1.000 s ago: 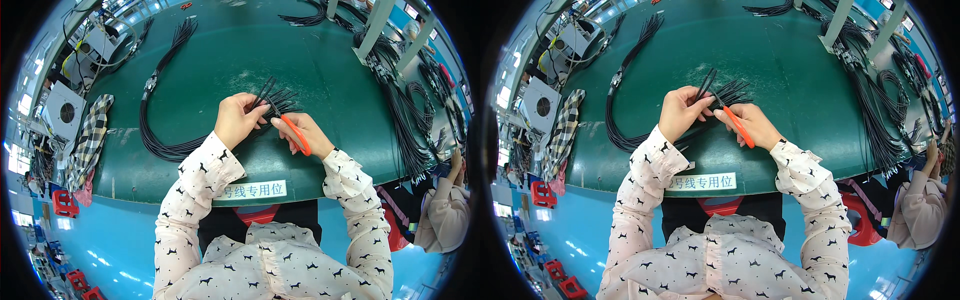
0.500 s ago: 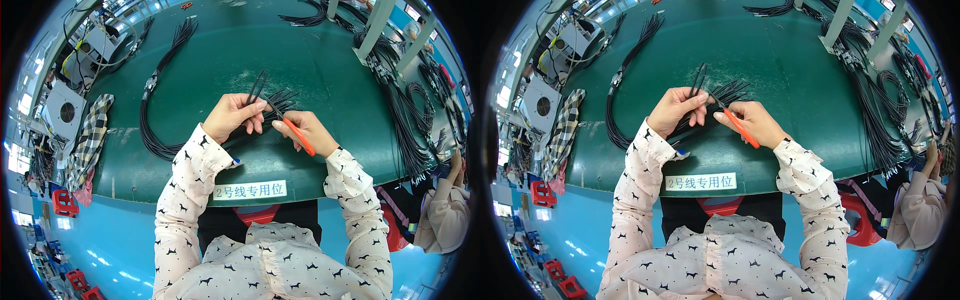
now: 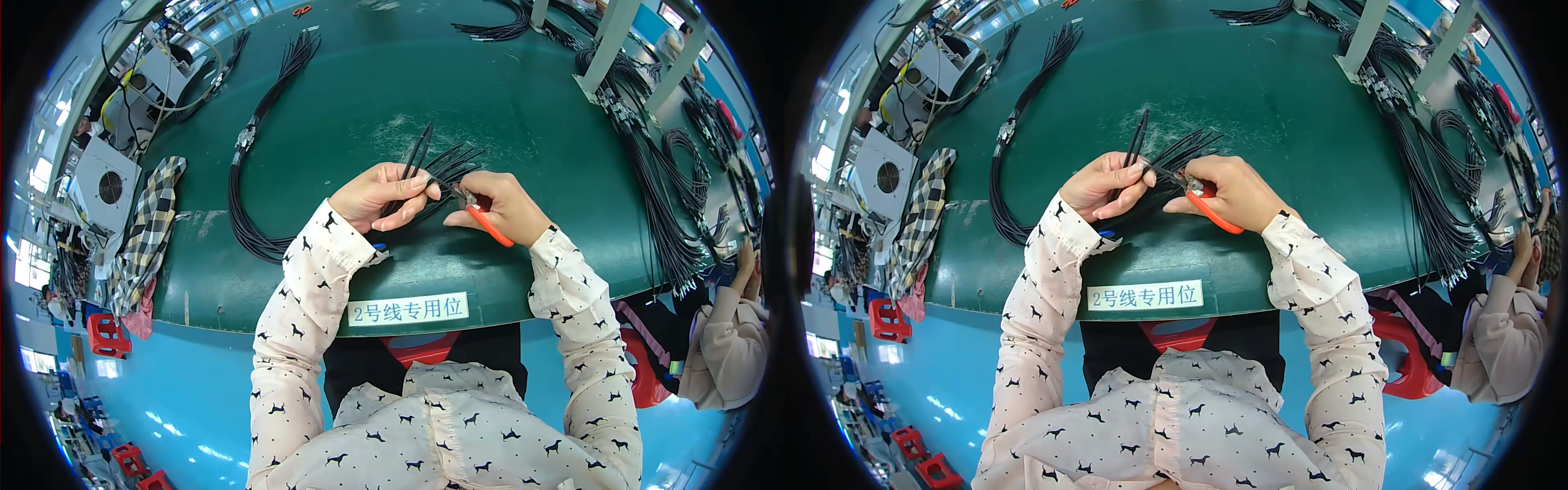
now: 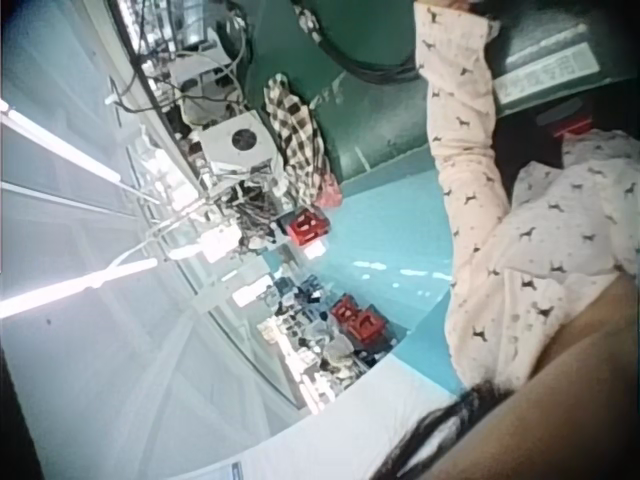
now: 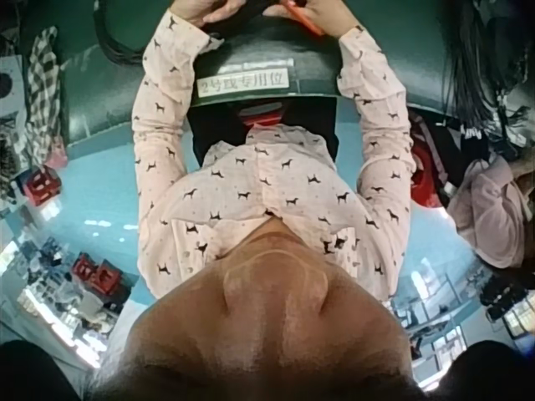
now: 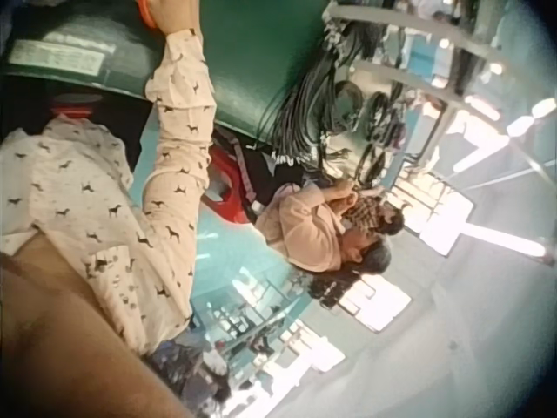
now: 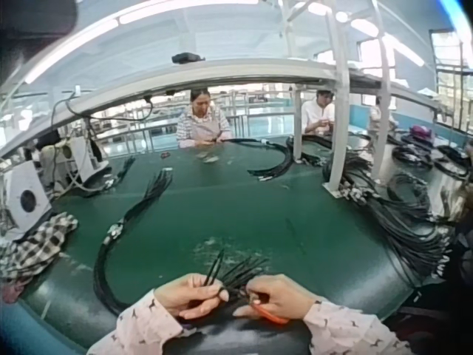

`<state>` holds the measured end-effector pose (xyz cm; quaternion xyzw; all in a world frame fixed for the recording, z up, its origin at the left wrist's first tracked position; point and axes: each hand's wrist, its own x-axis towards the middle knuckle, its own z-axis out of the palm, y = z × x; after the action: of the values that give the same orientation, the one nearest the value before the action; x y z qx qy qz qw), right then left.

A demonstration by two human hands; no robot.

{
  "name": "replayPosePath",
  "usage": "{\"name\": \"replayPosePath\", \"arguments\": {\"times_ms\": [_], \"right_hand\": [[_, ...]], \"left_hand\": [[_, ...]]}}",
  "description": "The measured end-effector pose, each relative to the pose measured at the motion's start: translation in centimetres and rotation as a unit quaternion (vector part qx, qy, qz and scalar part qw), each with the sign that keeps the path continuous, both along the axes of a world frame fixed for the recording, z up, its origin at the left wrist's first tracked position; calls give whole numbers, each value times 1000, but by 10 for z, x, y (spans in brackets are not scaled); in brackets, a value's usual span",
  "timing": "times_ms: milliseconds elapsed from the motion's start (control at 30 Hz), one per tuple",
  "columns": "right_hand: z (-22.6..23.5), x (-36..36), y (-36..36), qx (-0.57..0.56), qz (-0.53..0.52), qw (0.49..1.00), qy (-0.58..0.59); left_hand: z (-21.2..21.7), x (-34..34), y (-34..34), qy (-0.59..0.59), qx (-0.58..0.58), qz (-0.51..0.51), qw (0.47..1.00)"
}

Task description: The person strips the ends of wires in a cable bundle using pliers, places the bundle aside, and then strips the wire ends of another cable bundle using the pliers.

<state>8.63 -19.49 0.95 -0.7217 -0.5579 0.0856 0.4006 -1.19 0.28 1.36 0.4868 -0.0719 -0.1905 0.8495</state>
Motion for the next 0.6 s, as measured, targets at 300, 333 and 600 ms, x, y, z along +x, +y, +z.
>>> {"name": "replayPosePath", "arguments": {"times_ms": [300, 333, 600], "right_hand": [[-10, 19, -4, 98, -9, 993, -68], [-8, 25, -7, 97, -23, 991, -88], [-5, 17, -1, 114, -40, 958, 262]], "left_hand": [[-3, -2, -6, -7, 8, -15, 1000], [-3, -3, -6, -9, 14, 5, 1000], [1, 1, -5, -18, 68, 27, 997]]}}
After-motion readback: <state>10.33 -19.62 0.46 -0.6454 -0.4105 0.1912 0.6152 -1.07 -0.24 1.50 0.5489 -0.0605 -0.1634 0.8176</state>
